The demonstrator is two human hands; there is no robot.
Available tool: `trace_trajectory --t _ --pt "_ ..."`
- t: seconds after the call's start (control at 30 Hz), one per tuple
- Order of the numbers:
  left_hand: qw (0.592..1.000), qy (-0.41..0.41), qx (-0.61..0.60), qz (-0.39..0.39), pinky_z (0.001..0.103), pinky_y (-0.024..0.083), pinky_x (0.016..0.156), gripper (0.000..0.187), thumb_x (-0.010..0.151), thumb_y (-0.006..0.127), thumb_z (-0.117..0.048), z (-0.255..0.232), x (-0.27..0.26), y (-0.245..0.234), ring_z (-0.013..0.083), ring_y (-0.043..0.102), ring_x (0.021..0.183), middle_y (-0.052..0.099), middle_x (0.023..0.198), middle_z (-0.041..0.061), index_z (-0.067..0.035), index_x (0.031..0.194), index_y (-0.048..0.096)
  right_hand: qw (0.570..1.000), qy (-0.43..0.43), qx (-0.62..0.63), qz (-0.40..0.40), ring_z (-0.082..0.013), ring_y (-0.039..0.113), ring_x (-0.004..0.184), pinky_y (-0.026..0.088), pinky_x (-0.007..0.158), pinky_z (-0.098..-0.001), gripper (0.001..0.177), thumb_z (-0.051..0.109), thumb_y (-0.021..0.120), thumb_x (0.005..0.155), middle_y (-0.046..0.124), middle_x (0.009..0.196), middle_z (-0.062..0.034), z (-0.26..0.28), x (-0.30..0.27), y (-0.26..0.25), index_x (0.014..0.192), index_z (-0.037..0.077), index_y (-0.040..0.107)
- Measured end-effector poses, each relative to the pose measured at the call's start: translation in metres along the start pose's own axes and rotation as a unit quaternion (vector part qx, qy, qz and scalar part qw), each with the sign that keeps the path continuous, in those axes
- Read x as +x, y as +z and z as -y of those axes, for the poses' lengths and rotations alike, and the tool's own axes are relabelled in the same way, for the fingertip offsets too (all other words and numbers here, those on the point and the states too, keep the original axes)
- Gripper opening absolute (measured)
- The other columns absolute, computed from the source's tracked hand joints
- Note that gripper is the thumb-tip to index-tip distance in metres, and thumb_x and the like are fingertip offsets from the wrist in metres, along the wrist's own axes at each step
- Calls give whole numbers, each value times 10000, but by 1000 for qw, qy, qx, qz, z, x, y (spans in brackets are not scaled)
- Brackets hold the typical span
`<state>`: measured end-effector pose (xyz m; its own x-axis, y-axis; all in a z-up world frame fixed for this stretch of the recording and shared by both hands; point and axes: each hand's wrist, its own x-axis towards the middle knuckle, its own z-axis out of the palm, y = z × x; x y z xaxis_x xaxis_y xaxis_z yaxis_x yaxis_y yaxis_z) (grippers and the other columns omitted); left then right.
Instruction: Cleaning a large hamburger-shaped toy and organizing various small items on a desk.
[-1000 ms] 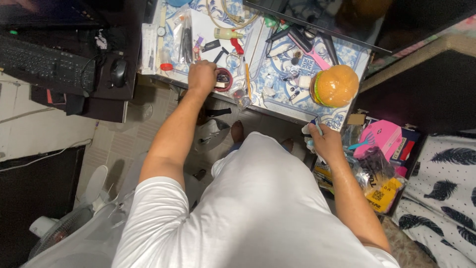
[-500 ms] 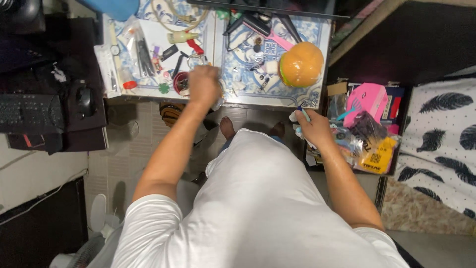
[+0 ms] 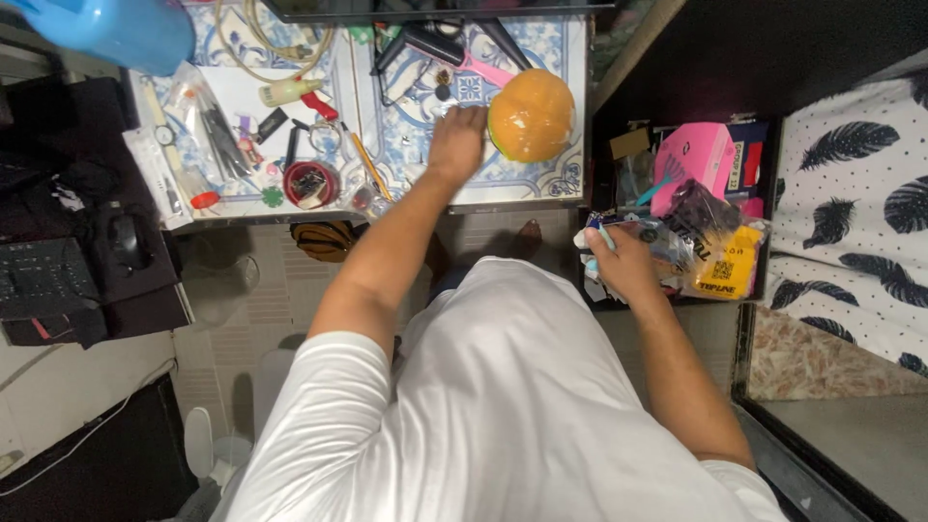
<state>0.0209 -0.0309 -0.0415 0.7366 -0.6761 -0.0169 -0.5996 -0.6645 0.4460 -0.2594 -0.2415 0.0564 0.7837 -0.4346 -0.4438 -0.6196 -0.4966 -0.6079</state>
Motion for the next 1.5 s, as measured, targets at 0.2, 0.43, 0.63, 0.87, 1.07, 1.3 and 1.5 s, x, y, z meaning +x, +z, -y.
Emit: trace_trajectory --t 0.2,0.43,0.63,0.87,1.07,1.3,1.5 --pt "996 -83 -29 -8 470 419 1067 573 793 732 -89 -2 -4 -58 380 544 1209 636 1279 229 4 1344 606 996 41 -81 16 -402 692 1013 510 887 -482 570 586 545 1008 746 1037 -207 -22 2 -17 1167 76 743" --pt "967 -237 64 -72 490 416 1014 370 850 721 -84 71 -51 -55 358 542 1163 661 1206 186 -13 1209 665 999 -7 -24 21 -387 693 999 514 867 -466 585 581 550 1013 738 1048 -216 -32 20 -25 1182 48 722" --pt "963 -227 53 -133 491 402 952 446 802 723 -124 35 -60 -36 379 524 1120 618 1235 219 13 1223 666 999 -30 -30 16 -353 704 788 536 734 -458 560 556 566 994 725 843 -204 -3 28 -35 1031 21 726" --pt "982 -157 33 -100 487 414 939 264 890 628 -106 16 -43 -9 340 563 1094 677 1136 147 -55 1120 749 998 -26 -41 42 -339 702 747 531 700 -457 541 540 563 999 714 796 -190 -2 34 -35 992 22 720" --pt "982 -171 8 -80 483 478 925 239 911 616 -51 31 -51 -4 363 610 1042 689 1059 173 -51 1104 758 997 -49 -52 21 -355 703 799 534 744 -452 565 560 565 995 723 843 -206 -15 27 -33 1044 22 730" --pt "702 -374 -602 -64 369 568 697 375 920 516 35 28 -79 21 218 684 797 725 985 148 -79 1273 573 997 33 -35 61 -336 717 743 538 713 -452 563 561 554 993 718 796 -194 6 22 -32 1099 31 713" --pt "894 -280 -343 -66 406 568 775 261 980 580 -83 6 -80 43 279 700 803 726 915 154 -19 1215 675 997 -24 -34 58 -314 708 738 538 696 -442 515 538 581 993 707 782 -164 12 30 -20 1080 51 721"
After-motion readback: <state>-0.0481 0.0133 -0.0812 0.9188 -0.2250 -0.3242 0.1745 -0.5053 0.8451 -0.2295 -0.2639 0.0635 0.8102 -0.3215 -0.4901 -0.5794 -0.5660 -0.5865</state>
